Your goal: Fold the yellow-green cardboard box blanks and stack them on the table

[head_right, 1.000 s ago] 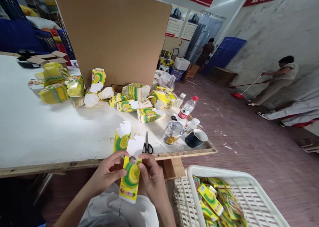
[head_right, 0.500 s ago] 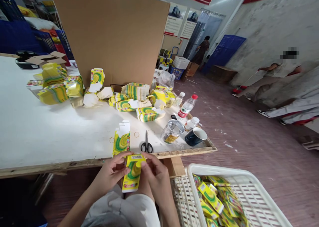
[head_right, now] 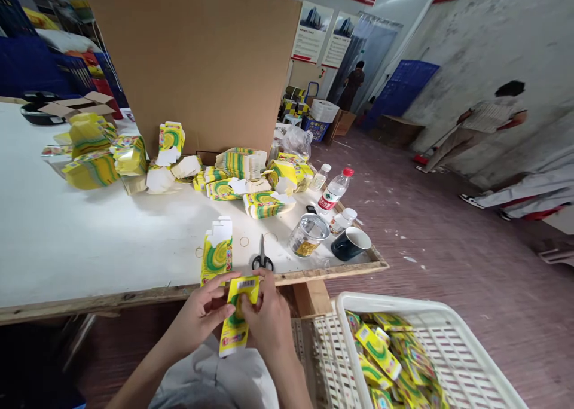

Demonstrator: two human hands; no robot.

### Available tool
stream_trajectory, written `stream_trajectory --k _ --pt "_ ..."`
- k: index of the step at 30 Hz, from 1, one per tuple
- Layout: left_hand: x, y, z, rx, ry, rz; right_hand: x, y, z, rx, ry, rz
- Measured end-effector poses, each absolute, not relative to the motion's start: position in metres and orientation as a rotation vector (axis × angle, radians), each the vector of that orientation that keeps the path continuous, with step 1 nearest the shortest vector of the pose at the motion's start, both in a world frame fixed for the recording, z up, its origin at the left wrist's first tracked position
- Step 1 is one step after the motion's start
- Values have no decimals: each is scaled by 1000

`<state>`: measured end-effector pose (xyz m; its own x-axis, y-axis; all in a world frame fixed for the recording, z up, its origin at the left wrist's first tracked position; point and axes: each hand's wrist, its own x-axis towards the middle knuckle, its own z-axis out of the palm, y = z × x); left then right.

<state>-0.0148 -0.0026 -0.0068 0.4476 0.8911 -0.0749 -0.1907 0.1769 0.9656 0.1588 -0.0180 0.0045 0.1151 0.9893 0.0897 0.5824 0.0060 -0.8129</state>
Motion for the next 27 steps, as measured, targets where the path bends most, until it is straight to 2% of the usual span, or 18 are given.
stream_trajectory --k 8,10,12,15,17,19,22,27 --pt "-5 -4 0 1045 735 891 163 -21 3 -1366 -1337 1016" --pt "-2 -5 -3 1138 716 899 170 -27 6 -1385 -1277 960" --pt "-5 -1 -9 1325 807 945 190 -40 17 -1571 -1249 626" --pt "-18 9 -25 1630 1111 1060 233 -63 40 -1914 -1177 -232" --pt "-24 16 -37 1713 1256 1071 252 -70 49 -2018 -1106 -531" --pt "-25 19 -47 1721 1265 1062 248 -64 42 -1991 -1104 -385" --pt "-21 18 -52 1666 1162 1068 202 -30 7 -1784 -1097 408" --pt "-23 15 -44 1652 1104 1044 130 25 -46 -1558 -1127 768"
